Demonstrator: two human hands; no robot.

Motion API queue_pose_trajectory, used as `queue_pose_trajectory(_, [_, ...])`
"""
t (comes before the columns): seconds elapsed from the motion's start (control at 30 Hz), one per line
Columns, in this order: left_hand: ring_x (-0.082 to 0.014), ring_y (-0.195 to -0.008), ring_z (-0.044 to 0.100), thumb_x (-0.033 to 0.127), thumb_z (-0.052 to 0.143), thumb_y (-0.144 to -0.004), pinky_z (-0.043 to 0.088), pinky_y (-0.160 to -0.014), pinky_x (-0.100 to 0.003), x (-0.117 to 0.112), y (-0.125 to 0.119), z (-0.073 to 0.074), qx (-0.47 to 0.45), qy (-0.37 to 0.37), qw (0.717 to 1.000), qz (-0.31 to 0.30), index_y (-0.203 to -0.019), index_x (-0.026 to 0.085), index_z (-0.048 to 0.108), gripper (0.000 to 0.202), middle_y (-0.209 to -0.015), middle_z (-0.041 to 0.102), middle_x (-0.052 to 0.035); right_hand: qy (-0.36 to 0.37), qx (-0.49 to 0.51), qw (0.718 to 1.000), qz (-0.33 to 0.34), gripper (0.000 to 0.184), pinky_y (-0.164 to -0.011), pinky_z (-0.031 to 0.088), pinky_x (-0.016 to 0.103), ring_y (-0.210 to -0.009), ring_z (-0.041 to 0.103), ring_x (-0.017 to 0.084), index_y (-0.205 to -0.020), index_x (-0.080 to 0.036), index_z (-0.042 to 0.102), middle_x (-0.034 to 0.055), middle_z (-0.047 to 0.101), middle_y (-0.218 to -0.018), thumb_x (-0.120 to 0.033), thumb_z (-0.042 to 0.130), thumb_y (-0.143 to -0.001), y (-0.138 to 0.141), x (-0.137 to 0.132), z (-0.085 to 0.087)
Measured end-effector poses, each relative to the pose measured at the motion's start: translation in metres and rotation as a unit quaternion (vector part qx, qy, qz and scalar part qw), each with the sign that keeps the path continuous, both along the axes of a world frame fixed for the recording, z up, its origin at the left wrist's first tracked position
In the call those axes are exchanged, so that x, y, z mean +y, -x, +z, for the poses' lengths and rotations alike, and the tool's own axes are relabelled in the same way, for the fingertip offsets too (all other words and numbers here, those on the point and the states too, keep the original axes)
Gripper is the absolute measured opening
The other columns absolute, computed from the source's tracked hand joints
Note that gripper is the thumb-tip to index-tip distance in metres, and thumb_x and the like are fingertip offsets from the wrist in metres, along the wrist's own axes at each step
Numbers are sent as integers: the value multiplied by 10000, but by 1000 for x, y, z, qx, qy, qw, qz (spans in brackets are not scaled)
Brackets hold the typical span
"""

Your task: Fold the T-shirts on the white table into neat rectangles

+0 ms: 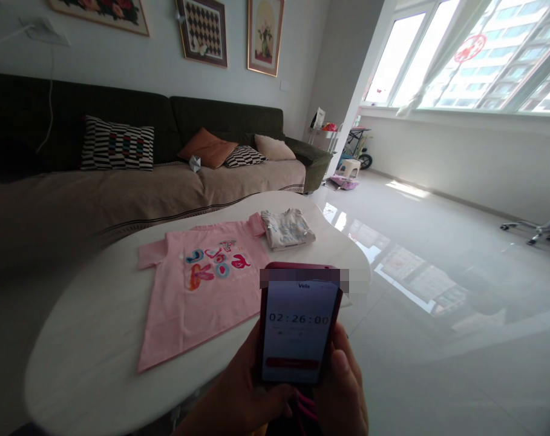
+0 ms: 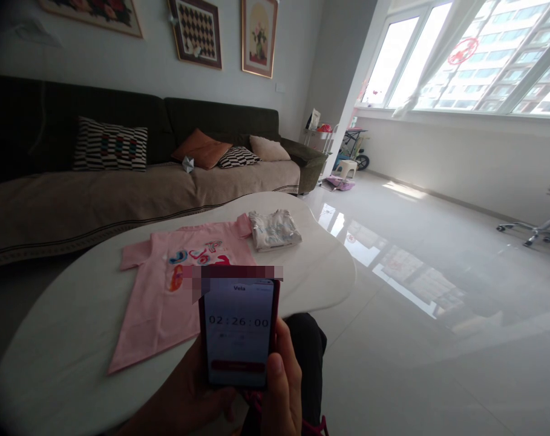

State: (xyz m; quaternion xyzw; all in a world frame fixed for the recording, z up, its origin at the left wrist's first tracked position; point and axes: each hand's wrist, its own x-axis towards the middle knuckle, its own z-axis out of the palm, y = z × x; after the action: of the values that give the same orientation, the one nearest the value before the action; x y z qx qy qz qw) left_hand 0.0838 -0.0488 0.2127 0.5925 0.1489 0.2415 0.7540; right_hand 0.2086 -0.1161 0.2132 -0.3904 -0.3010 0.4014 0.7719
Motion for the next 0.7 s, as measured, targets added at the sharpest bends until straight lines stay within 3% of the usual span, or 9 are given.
queue_pose_trajectory(0.47, [-151, -720, 601, 164, 595, -777, 530, -586, -246, -1, 1, -1, 5, 9, 1000, 4, -1322, 318, 168, 709, -1031, 569, -65, -12, -11, 1000, 2, 386, -712, 530, 330, -943, 601, 232, -1177, -225, 517, 73, 605, -1109, -398, 460, -837, 0, 2, 3])
queue_pose_trajectory(0.63, [-148, -724, 603, 158, 594, -774, 535, -589, -250, 0, 2, 0, 8, 2, 1000, -3, -1313, 355, 165, 717, -1061, 564, -54, 13, -29, 999, -15, 428, -680, 535, 340, -899, 616, 245, -1172, -190, 523, 95, 621, -1072, -431, 461, -823, 3, 3, 7])
queue_pose_trajectory(0.7, [-147, -724, 602, 166, 595, -774, 534, -582, -243, 0, 1, 0, 10, 1, 1000, 0, -1313, 354, 173, 710, -1069, 563, -58, 31, -72, 995, -61, 439, -633, 540, 335, -846, 631, 248, -1143, -170, 545, 103, 646, -1005, -452, 450, -819, 5, 4, 10])
